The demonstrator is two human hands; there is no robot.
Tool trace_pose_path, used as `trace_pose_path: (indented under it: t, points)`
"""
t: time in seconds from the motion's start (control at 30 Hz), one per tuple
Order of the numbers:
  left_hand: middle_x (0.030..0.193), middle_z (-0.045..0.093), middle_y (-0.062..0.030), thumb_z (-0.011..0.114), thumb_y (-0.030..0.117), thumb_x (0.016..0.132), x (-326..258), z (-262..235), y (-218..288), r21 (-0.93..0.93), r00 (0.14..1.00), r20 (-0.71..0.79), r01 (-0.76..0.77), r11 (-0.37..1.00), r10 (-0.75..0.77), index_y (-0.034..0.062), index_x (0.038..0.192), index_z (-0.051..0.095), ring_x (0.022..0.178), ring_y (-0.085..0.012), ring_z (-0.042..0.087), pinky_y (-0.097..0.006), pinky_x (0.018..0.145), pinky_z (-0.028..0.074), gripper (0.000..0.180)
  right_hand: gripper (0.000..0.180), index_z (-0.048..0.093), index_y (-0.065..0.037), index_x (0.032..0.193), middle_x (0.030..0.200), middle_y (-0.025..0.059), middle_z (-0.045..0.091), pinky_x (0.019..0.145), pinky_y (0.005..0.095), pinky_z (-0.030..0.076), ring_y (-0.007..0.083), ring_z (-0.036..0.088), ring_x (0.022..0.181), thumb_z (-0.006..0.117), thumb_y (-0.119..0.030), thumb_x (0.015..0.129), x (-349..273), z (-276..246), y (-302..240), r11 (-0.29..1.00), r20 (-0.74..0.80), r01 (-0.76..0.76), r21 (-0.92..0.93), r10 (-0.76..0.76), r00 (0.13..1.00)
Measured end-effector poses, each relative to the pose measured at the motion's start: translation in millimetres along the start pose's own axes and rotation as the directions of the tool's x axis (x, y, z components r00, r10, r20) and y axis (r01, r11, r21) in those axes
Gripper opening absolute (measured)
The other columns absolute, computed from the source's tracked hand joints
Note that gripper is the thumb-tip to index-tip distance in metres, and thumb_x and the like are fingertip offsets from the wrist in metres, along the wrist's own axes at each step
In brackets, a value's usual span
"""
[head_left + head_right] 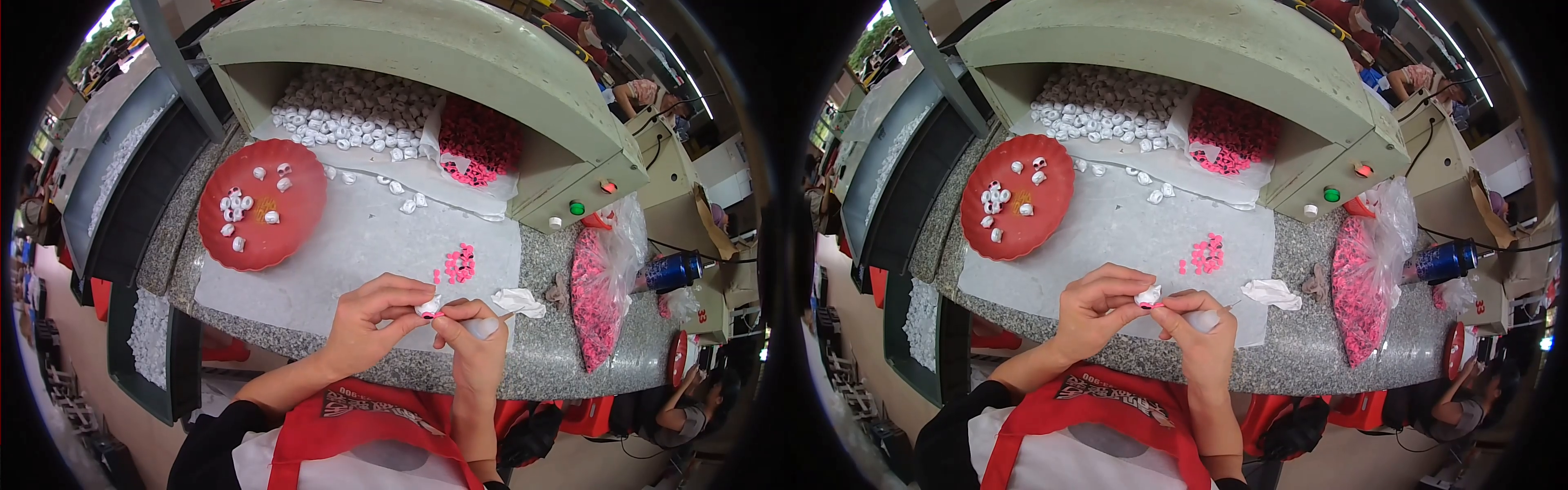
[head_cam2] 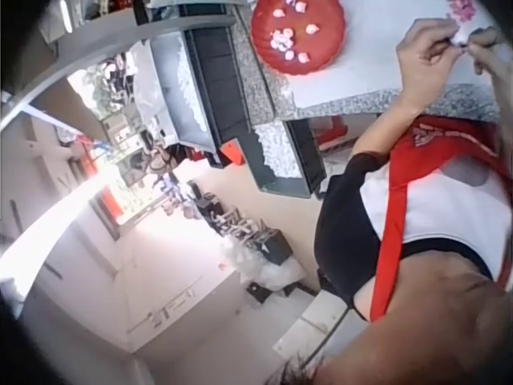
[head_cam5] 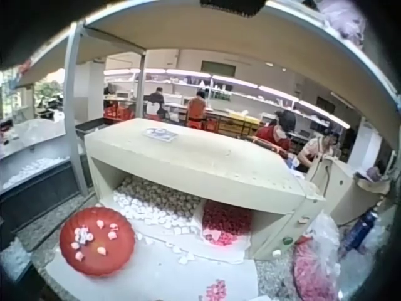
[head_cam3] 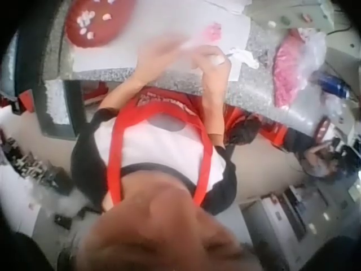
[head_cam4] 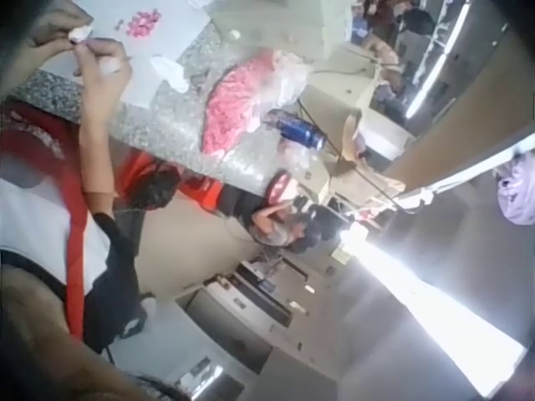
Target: Applying adhesive to small white plastic components and joining them to assemble Hello Kitty figures.
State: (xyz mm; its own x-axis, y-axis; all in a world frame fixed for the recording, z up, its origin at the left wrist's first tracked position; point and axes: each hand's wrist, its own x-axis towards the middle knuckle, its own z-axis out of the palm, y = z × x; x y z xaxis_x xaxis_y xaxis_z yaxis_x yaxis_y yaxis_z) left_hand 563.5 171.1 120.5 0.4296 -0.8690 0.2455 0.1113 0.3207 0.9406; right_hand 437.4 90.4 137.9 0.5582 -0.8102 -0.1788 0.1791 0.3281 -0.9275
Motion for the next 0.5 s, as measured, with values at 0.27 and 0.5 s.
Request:
trace_pose_path:
  t: [0.27,0.5]
  points:
    - [0.112,0.05,-0.0187,0.057,-0.014,0.073,-0.7,-3.9,-4.7,-0.178,0.999,0.02,0.044,0.983,-0.041,-0.0055,0.106,0.055,0.099,-0.0226,0.055,-0.029,0.082,0.049,0.034,0.011,0.059,0.002,0.078,0.075,0.0055,0.058,0.055,0.0193,0.044,0.0082,0.053,0.062,0.067,0.003,0.07,-3.9,8.5,-1.7,0.987,-0.04,0.03,-0.156,-0.037,0.999]
    - [0.11,0.052,-0.0173,0.057,-0.01,0.075,-0.2,-1.9,-1.2,-0.189,0.997,0.003,0.082,0.979,-0.083,-0.0059,0.104,0.056,0.097,-0.0216,0.055,-0.029,0.082,0.048,0.03,0.024,0.06,0.004,0.089,0.076,0.0062,0.057,0.054,0.019,0.044,0.0095,0.053,0.064,0.066,0.008,0.066,-1.3,5.3,-0.7,0.955,-0.01,0.102,-0.278,-0.109,0.994]
